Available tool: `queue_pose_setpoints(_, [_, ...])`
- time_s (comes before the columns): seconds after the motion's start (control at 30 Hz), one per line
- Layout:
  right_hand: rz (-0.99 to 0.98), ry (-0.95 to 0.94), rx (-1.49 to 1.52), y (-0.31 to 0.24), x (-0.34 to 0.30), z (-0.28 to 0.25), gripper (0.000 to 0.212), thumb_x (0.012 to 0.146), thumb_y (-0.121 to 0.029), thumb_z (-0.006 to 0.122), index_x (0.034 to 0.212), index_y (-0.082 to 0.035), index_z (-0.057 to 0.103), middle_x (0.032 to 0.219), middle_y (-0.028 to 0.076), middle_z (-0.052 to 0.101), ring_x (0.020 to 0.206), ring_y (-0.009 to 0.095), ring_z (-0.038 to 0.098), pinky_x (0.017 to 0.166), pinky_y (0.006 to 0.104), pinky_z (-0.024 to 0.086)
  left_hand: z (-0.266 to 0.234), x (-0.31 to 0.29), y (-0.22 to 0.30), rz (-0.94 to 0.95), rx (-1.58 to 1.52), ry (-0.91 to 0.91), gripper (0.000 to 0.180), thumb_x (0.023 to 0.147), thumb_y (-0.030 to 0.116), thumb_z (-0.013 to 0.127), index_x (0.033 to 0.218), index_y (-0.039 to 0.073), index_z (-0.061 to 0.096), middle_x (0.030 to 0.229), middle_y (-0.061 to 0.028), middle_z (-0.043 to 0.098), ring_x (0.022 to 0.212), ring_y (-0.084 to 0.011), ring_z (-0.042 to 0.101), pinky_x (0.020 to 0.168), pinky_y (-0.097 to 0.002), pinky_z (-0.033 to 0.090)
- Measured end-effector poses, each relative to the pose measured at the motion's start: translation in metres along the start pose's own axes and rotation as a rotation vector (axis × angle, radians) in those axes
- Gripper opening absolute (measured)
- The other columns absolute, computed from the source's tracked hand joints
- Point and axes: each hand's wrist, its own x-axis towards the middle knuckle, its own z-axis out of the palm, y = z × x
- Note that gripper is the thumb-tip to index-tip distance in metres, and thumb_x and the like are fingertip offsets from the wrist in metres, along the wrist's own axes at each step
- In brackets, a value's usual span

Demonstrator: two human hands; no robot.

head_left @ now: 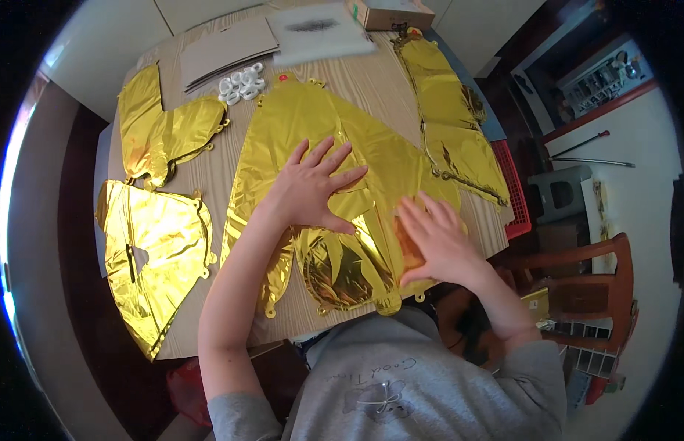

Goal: Folding foil balloons and placing them into cardboard packaging.

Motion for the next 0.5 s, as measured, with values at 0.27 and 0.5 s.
queue_pose_setpoints(0.27, [0.433, 0.107, 0.31, 0.003, -0.043, 0.012, 0.044, 0.074, -0.025, 0.076, 0.105, -0.002, 0.054, 0.099, 0.014, 0.057, 0.098, 0.033, 0.054, 0.084, 0.0431, 0.045, 0.0, -0.001, -0.001, -0.004, 0.011, -0.014, 0.103, 0.058, 0.078, 0.066, 0.145, 0.029, 0.041, 0.152, -0.015, 0.034, 0.142, -0.0387, 0.025, 0.115, -0.058, 0.017])
queue_pose_setpoints(0.5, [0.258, 0.188, 0.454, -0.003, -0.043, 0.026, 0.034, 0.075, -0.017, 0.074, 0.097, -0.003, 0.051, 0.095, 0.012, 0.056, 0.091, 0.03, 0.055, 0.08, 0.0393, 0.046, 0.001, 0.0, -0.001, 0.0, -0.004, -0.021, 0.104, 0.057, 0.079, 0.066, 0.145, 0.029, 0.041, 0.152, -0.0152, 0.033, 0.143, -0.0386, 0.024, 0.115, -0.0588, 0.017])
